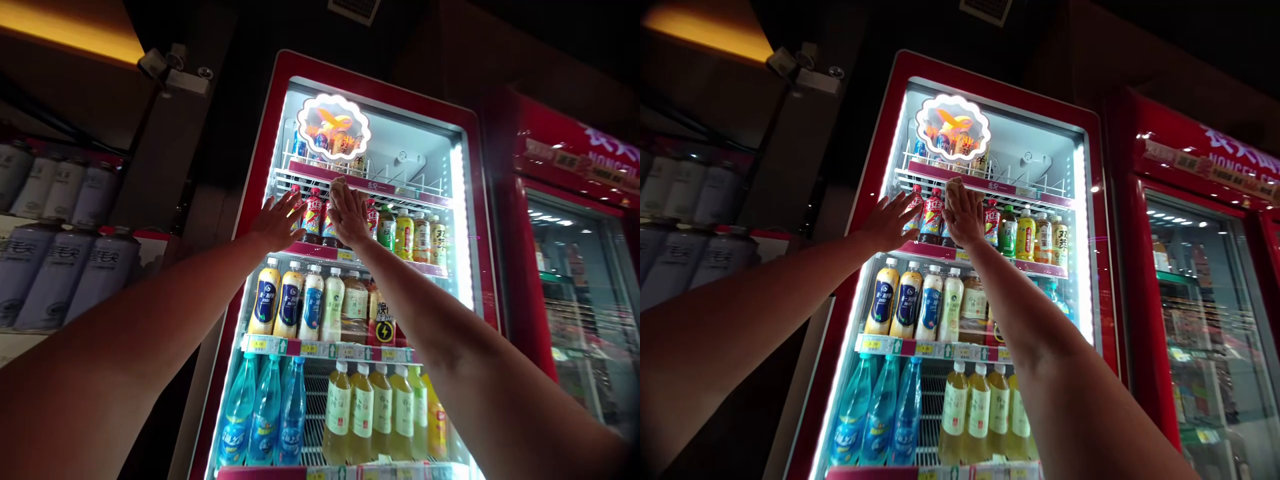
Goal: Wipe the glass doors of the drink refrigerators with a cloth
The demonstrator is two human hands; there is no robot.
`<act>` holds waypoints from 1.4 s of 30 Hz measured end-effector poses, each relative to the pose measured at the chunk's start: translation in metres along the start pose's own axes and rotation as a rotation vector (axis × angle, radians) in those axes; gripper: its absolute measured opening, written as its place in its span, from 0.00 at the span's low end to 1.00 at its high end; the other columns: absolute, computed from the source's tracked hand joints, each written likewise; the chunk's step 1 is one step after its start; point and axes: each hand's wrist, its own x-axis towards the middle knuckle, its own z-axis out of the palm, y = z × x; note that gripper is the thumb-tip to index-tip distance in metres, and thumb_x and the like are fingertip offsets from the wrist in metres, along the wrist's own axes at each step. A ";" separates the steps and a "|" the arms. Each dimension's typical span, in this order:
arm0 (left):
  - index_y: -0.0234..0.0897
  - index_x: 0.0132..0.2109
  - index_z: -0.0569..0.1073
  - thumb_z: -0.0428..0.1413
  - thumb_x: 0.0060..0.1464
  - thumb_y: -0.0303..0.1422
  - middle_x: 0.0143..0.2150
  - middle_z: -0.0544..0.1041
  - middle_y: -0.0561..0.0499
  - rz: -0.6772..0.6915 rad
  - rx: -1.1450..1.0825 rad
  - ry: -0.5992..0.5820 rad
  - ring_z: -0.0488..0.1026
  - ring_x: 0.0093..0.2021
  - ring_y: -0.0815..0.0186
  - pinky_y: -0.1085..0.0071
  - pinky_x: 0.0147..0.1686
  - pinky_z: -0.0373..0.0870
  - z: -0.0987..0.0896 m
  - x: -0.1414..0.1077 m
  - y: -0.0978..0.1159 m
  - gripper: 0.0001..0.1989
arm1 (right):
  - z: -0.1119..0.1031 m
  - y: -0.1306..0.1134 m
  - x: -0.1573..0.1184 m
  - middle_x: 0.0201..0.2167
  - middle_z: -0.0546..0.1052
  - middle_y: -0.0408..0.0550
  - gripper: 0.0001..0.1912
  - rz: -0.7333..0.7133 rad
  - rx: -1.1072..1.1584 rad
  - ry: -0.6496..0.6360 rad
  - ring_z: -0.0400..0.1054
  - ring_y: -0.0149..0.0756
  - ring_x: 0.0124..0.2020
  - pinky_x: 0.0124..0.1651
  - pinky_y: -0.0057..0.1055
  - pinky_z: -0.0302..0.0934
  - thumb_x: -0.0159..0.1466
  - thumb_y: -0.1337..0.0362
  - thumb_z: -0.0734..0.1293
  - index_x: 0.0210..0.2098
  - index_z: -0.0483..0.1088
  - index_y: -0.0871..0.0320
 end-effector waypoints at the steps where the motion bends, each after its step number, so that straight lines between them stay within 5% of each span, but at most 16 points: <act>1: 0.39 0.76 0.54 0.46 0.70 0.46 0.80 0.46 0.43 0.002 -0.018 0.021 0.43 0.79 0.49 0.46 0.74 0.43 0.000 0.000 -0.004 0.34 | -0.003 0.005 0.000 0.80 0.45 0.41 0.34 -0.055 -0.012 -0.020 0.35 0.48 0.80 0.78 0.56 0.38 0.74 0.49 0.49 0.76 0.50 0.48; 3: 0.37 0.76 0.55 0.45 0.70 0.45 0.80 0.47 0.42 0.004 -0.053 0.080 0.44 0.79 0.49 0.49 0.74 0.46 -0.001 -0.001 -0.013 0.33 | -0.006 0.011 0.005 0.79 0.46 0.40 0.34 -0.078 -0.019 -0.053 0.36 0.47 0.79 0.78 0.55 0.38 0.74 0.49 0.50 0.77 0.49 0.48; 8: 0.32 0.74 0.57 0.44 0.70 0.49 0.80 0.45 0.37 -0.091 -0.093 0.134 0.39 0.79 0.47 0.47 0.75 0.40 -0.006 -0.009 -0.035 0.36 | 0.009 -0.013 0.031 0.80 0.43 0.46 0.37 0.174 0.039 0.033 0.36 0.55 0.79 0.77 0.65 0.36 0.73 0.46 0.48 0.78 0.45 0.51; 11: 0.27 0.74 0.55 0.46 0.69 0.51 0.79 0.42 0.33 -0.142 -0.120 0.073 0.36 0.79 0.45 0.47 0.75 0.37 -0.007 -0.014 -0.038 0.38 | 0.020 -0.029 0.029 0.80 0.43 0.45 0.37 0.071 0.054 0.077 0.35 0.55 0.79 0.77 0.65 0.36 0.73 0.44 0.48 0.78 0.46 0.50; 16: 0.26 0.74 0.56 0.47 0.69 0.50 0.79 0.42 0.31 -0.135 -0.141 0.039 0.37 0.79 0.44 0.47 0.75 0.39 -0.012 -0.016 -0.036 0.38 | 0.010 -0.018 0.020 0.79 0.46 0.42 0.35 -0.126 -0.011 -0.029 0.35 0.48 0.80 0.78 0.58 0.38 0.74 0.46 0.48 0.77 0.48 0.49; 22: 0.24 0.73 0.58 0.48 0.69 0.49 0.78 0.45 0.29 -0.132 -0.092 0.011 0.40 0.79 0.43 0.50 0.75 0.40 -0.017 -0.017 -0.035 0.37 | 0.020 -0.053 0.042 0.79 0.45 0.51 0.37 0.151 0.030 0.048 0.37 0.59 0.79 0.75 0.68 0.37 0.74 0.45 0.47 0.77 0.46 0.54; 25: 0.28 0.74 0.58 0.48 0.69 0.50 0.78 0.47 0.31 -0.099 -0.058 0.029 0.42 0.79 0.45 0.50 0.74 0.43 -0.014 -0.022 -0.038 0.37 | 0.027 -0.077 0.032 0.80 0.45 0.47 0.37 -0.013 0.024 0.040 0.36 0.56 0.79 0.76 0.65 0.36 0.74 0.44 0.47 0.77 0.46 0.51; 29: 0.29 0.73 0.60 0.51 0.68 0.49 0.78 0.50 0.33 -0.054 -0.040 0.028 0.44 0.78 0.46 0.51 0.75 0.45 -0.010 -0.032 -0.047 0.36 | 0.021 -0.079 0.017 0.79 0.46 0.41 0.34 -0.221 -0.010 -0.049 0.36 0.49 0.79 0.78 0.56 0.37 0.75 0.46 0.46 0.76 0.49 0.49; 36: 0.29 0.70 0.64 0.52 0.66 0.40 0.77 0.56 0.36 -0.007 -0.039 0.034 0.50 0.77 0.50 0.52 0.74 0.53 -0.014 -0.047 -0.052 0.30 | 0.035 -0.111 0.054 0.80 0.41 0.47 0.36 0.081 0.013 -0.010 0.34 0.57 0.79 0.75 0.68 0.35 0.74 0.46 0.47 0.78 0.43 0.51; 42: 0.26 0.63 0.72 0.50 0.65 0.33 0.72 0.64 0.34 -0.033 -0.048 0.025 0.61 0.73 0.52 0.58 0.72 0.60 -0.026 -0.060 -0.045 0.23 | 0.032 -0.131 0.044 0.80 0.43 0.41 0.34 -0.203 0.048 -0.085 0.35 0.53 0.79 0.78 0.61 0.35 0.74 0.48 0.51 0.77 0.48 0.48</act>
